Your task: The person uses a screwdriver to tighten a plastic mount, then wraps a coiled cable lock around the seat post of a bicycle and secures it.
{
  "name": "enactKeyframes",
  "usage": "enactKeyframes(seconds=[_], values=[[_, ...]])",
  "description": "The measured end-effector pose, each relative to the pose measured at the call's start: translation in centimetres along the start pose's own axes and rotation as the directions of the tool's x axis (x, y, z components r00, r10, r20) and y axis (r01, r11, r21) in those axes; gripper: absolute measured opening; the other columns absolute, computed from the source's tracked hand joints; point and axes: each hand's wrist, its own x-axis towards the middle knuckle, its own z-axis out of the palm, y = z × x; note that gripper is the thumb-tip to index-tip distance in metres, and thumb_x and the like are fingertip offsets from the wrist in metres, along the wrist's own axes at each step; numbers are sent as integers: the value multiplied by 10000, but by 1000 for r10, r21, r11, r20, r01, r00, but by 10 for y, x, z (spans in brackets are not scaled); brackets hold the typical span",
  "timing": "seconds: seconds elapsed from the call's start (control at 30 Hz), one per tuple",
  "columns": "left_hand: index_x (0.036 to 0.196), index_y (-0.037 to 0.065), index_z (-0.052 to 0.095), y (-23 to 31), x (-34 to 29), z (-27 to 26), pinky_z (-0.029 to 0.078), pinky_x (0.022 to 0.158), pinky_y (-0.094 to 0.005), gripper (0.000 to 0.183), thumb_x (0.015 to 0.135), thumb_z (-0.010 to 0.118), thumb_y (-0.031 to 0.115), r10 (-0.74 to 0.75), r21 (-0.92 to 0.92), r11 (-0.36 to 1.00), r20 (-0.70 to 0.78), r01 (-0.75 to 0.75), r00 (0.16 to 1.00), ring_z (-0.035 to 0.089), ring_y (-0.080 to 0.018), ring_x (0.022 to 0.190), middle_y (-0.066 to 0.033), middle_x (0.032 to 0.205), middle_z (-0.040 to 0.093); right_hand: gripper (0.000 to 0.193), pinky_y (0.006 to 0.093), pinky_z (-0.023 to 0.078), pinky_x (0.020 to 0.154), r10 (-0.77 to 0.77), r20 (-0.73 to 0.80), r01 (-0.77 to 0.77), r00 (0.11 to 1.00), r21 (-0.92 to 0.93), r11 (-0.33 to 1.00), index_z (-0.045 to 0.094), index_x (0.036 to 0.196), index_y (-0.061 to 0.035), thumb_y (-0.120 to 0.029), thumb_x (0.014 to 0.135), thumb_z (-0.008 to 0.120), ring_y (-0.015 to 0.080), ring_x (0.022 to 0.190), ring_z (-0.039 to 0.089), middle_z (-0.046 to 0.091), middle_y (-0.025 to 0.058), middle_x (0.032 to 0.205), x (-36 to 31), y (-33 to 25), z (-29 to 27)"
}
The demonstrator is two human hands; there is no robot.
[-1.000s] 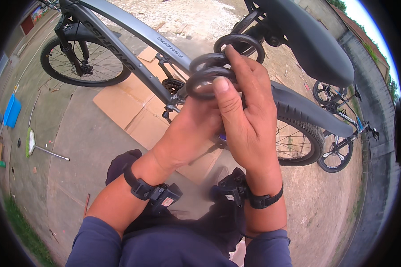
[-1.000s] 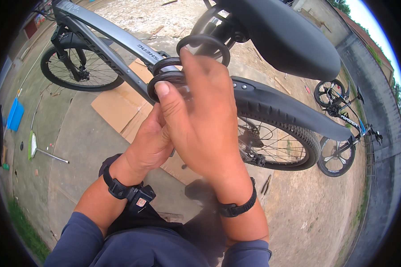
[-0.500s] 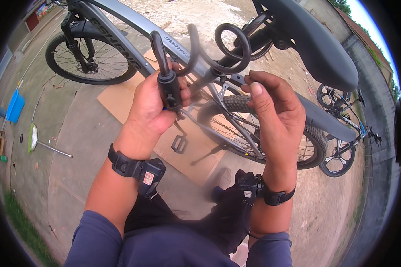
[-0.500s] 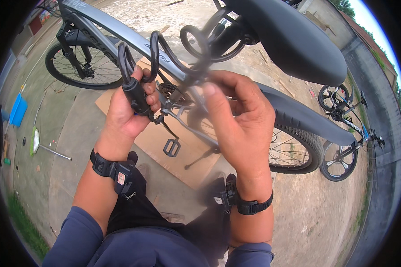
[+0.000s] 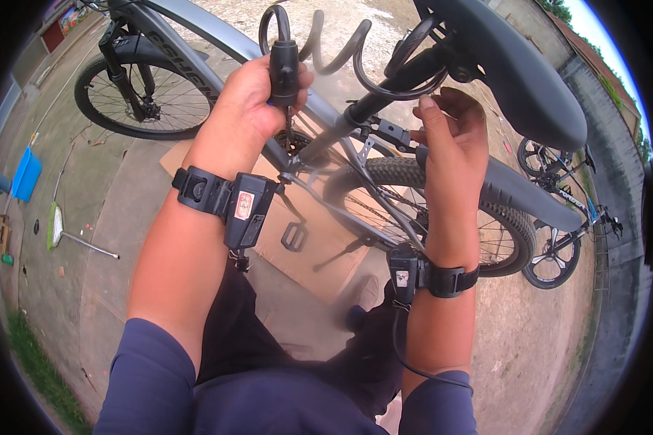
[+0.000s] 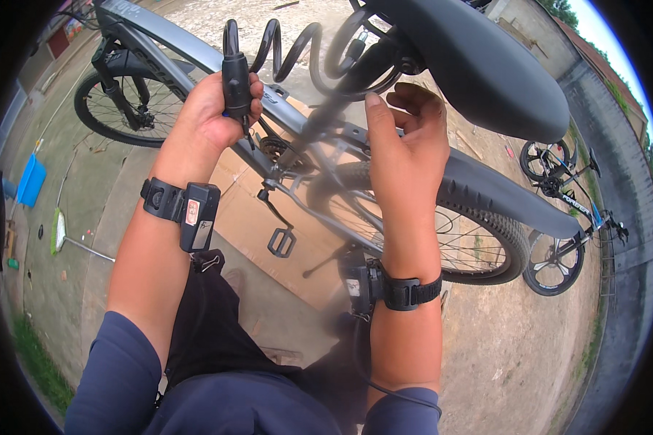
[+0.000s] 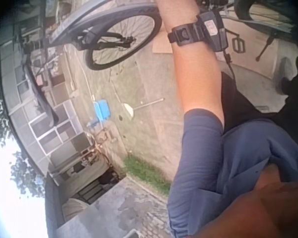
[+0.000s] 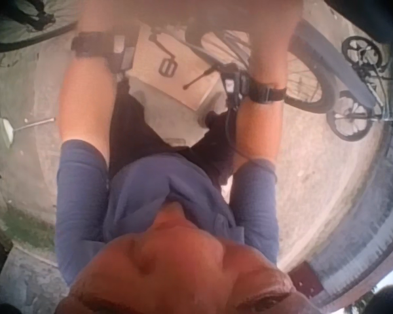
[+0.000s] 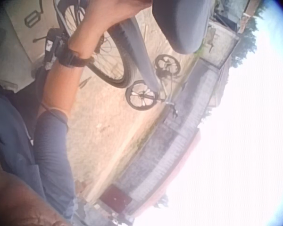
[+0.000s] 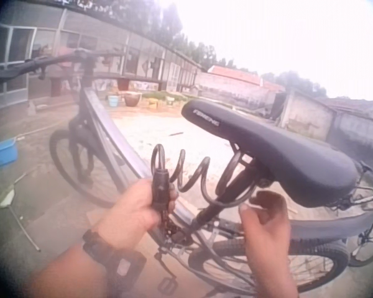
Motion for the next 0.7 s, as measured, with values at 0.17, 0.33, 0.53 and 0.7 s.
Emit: enactKeyframes(seconds=[0.17,0.33,0.53,0.7], values=[[921,-18,624,-11,31,36,564,546,-310,226,994,449,106,-2,-34,999,89,5,996,658,-206,652,-131,796,666,398,281,528,764,85,3,-85,996,181,980,482,1248,36,-96,903,628,173,1011,625,583,150,1218,5,7,6],[945,-23,632,4,67,46,562,535,-297,240,991,424,88,11,58,998,153,-20,988,662,-186,642,-111,787,671,356,303,510,814,118,58,-128,991,206,970,496,1236,-7,-48,882,514,192,1071,619,596,127,1213,21,11,-3],[986,-31,636,6,80,61,573,529,-296,221,980,455,95,-47,286,958,167,-3,985,678,-196,626,-148,814,684,257,277,492,835,178,154,-189,972,56,980,631,1138,-27,-72,886,623,118,983,615,663,55,1080,70,37,-4],[882,67,666,4,90,72,524,454,-251,233,986,492,182,-146,531,847,242,-5,959,636,-105,567,-47,715,676,392,308,516,928,29,341,-28,940,-8,1000,599,1276,-11,-24,888,656,155,1064,640,654,79,1206,103,51,-10]])
